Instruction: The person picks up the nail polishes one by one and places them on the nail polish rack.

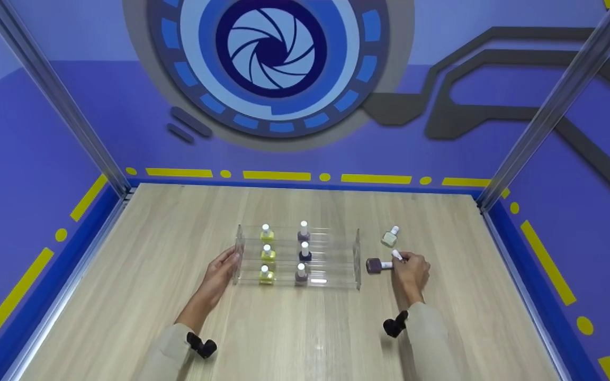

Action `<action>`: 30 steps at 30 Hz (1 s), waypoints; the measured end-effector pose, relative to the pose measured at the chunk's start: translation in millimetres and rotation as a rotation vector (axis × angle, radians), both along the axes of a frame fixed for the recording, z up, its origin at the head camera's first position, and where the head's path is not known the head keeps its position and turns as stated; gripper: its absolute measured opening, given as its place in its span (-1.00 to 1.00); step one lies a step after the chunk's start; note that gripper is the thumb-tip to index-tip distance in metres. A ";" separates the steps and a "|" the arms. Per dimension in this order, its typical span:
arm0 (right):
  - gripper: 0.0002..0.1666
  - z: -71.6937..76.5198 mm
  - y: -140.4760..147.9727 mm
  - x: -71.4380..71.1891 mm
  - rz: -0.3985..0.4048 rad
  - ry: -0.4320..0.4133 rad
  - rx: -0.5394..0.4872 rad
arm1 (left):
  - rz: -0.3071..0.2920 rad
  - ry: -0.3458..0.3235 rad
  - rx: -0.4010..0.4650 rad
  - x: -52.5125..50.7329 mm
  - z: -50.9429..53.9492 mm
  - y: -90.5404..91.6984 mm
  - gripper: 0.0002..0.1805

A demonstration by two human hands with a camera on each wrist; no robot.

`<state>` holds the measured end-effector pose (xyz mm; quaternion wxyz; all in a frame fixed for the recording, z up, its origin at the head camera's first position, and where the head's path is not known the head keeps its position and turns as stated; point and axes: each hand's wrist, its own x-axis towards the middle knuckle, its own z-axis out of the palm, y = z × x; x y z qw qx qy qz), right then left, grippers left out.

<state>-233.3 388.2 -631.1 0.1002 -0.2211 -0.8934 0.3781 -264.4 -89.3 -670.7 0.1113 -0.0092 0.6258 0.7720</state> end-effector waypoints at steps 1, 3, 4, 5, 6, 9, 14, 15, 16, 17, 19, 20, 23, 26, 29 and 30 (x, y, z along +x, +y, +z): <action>-0.64 -0.3 -0.9 0.2 -0.005 0.005 -0.011 | 0.004 -0.006 0.001 0.2 0.4 -0.7 -0.30; -0.61 -0.9 -2.3 0.7 -0.014 0.014 -0.032 | 0.007 -0.007 -0.011 0.3 0.9 -2.2 -0.27; -0.60 -1.4 -2.8 1.0 -0.017 0.017 -0.048 | 0.010 -0.011 -0.015 0.4 1.0 -2.9 -0.27; -0.60 -1.7 -3.5 1.5 -0.025 0.022 -0.064 | 0.015 -0.020 -0.011 0.7 1.0 -3.5 -0.27; -0.58 -1.9 -3.7 2.1 -0.030 0.026 -0.080 | 0.016 -0.020 -0.014 1.0 1.0 -4.1 -0.27; -0.57 -1.5 -2.5 4.6 -0.033 0.038 -0.119 | 0.023 -0.016 -0.017 1.5 0.5 -4.6 -0.28; -0.57 2.3 3.3 10.5 -0.032 0.031 -0.186 | 0.000 -0.002 0.001 -0.4 -0.4 -1.2 -0.33; -0.57 3.5 4.4 11.5 -0.034 0.028 -0.201 | -0.011 0.003 0.002 -1.2 -0.6 -0.6 -0.33; -0.57 4.7 5.4 12.7 -0.034 0.029 -0.219 | -0.019 0.004 0.011 -2.0 -0.7 0.3 -0.33; -0.57 5.9 6.1 13.6 -0.033 0.031 -0.241 | -0.025 0.008 0.014 -2.8 -0.6 0.7 -0.33; -0.57 8.5 6.8 14.7 -0.022 0.042 -0.283 | -0.022 0.012 0.024 -4.0 -0.1 0.8 -0.34; -0.57 10.2 6.4 15.4 -0.015 0.047 -0.303 | -0.017 0.014 0.026 -4.4 0.4 0.4 -0.34; -0.58 14.3 6.0 16.3 -0.005 0.064 -0.337 | -0.003 0.013 0.022 -4.3 1.8 -1.2 -0.35; -0.56 18.3 6.1 18.2 -0.014 0.064 -0.344 | -0.010 0.017 0.001 -3.0 2.0 -1.9 -0.34; -0.55 21.2 7.1 19.6 -0.032 0.065 -0.335 | -0.019 0.005 -0.013 -1.4 1.8 -2.4 -0.33; -0.54 22.4 7.1 20.1 -0.032 0.061 -0.327 | -0.018 -0.002 -0.016 -0.9 1.8 -2.6 -0.33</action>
